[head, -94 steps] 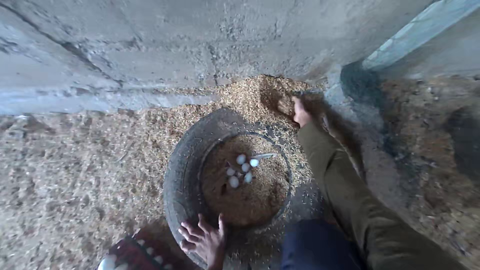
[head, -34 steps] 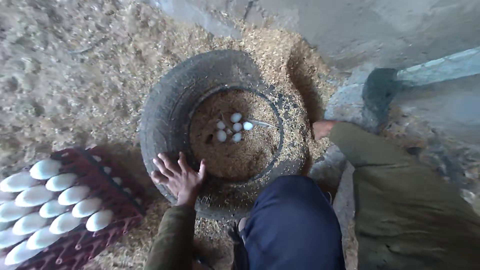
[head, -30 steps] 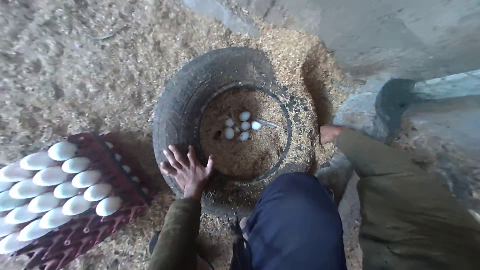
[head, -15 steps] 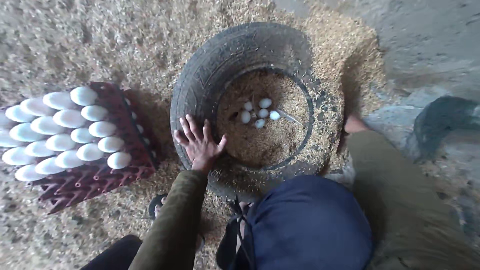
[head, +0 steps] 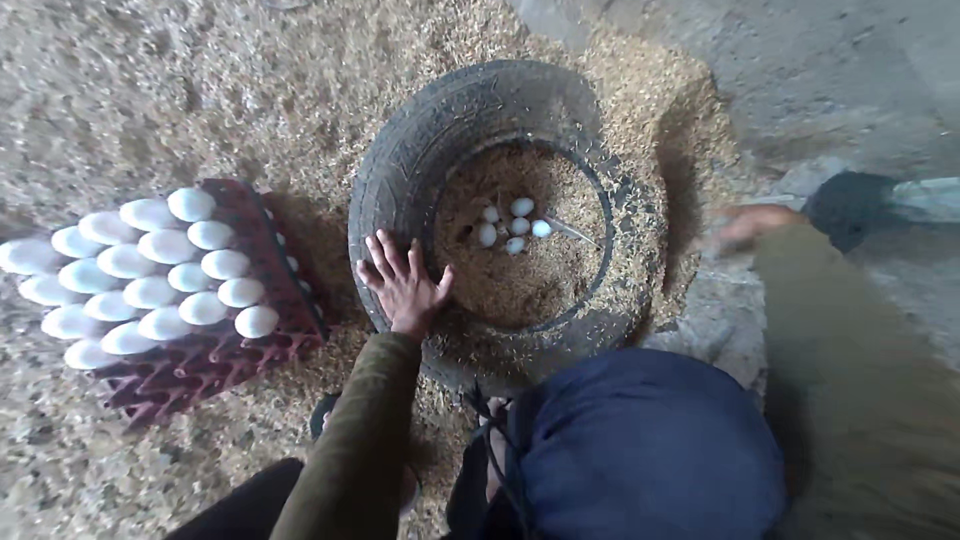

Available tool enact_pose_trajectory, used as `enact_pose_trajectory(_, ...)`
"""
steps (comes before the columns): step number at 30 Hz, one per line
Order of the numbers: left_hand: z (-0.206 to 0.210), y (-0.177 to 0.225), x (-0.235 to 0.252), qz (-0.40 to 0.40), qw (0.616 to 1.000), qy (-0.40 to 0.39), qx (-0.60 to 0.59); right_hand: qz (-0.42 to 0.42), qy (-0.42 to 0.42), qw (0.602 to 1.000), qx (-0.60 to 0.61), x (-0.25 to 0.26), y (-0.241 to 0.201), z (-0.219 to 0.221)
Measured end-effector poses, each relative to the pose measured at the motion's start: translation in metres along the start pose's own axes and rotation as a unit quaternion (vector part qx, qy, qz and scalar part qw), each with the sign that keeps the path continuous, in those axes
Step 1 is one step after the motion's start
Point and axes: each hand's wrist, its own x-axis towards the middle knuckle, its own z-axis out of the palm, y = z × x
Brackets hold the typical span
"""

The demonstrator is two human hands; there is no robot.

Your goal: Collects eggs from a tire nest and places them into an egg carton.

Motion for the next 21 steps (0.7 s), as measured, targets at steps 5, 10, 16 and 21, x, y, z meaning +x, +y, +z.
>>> enact_pose_trajectory(5, -0.002, -0.001, 0.001, -0.005, 1.000, -0.014, -0.001, -0.143, 0.172, 0.973, -0.056, -0.047, -0.089, 0.019)
enact_pose_trajectory(10, -0.004, -0.001, 0.005, 0.001, 1.000, 0.003, -0.005, -0.393, 0.048, 0.915, -0.076, -0.038, -0.209, 0.130)
enact_pose_trajectory(16, 0.000, 0.001, 0.007, 0.000, 1.000, 0.008, -0.002, -0.381, 0.000, 0.908, -0.175, 0.019, -0.253, 0.215)
enact_pose_trajectory(21, -0.004, 0.002, 0.010, 0.001, 1.000, 0.026, 0.001, -0.309, 0.002, 0.924, -0.226, 0.022, -0.268, 0.217)
